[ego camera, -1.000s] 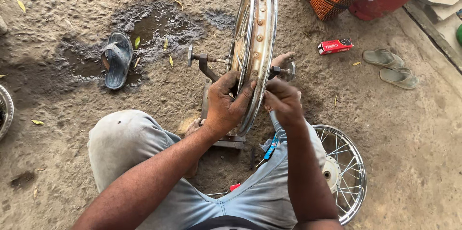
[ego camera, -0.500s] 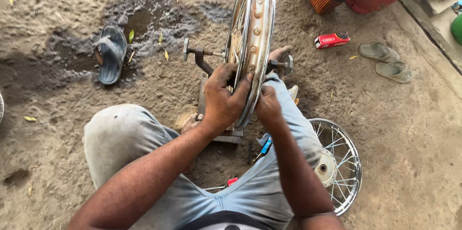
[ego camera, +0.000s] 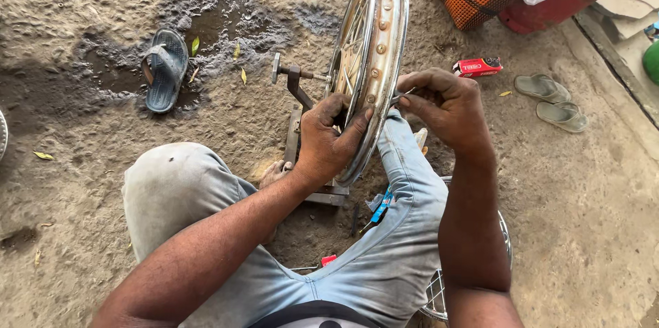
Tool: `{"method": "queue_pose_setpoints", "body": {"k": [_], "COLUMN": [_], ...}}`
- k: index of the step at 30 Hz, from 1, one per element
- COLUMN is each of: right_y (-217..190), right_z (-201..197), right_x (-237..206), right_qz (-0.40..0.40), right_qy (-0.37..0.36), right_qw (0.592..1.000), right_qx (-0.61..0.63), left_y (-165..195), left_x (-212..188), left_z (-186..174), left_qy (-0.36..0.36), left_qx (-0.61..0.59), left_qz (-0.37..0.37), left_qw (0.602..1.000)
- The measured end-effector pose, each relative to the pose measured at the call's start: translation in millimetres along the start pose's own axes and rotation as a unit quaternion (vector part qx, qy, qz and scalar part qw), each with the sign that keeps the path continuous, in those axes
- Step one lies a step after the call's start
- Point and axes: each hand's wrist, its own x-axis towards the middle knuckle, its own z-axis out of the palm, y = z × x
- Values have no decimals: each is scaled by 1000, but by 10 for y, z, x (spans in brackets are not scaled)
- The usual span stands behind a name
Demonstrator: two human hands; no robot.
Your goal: The person sits on the ground and uses a metal rim truing stand to adjust a motorcycle wheel rim. They rotate the rim, tighten the stand's clamps, and use a small tool to tap and adjust the rim's alignment.
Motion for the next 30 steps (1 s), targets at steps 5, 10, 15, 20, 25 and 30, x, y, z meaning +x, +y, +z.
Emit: {"method": "queue_pose_setpoints", "body": {"k": [5, 10, 15, 20, 25, 30], "right_y": [-188, 36, 732, 1292, 1208, 572], "right_z": [-78, 25, 341, 1190, 1042, 517], "right_x": [181, 274, 14, -507, -545, -223], "right_qz": [-164, -256, -100, 75, 84, -15], "right_qy": [-99, -121, 10, 154, 43, 36], "right_qw": [951, 920, 988, 985, 971, 999], "right_qx": [-242, -272, -120, 20, 222, -32], "left_y": [38, 69, 3, 33, 129, 118], "left_x": [20, 58, 158, 173, 123, 40], "left_z": [14, 2, 33, 60, 26, -29], "left_qy": [7, 13, 18, 39, 25, 37], "left_qx": [8, 35, 45, 38, 60, 65], "left_qz": [21, 51, 73, 50, 19, 17], "left_qw": [1000, 998, 996, 997, 998, 997]}}
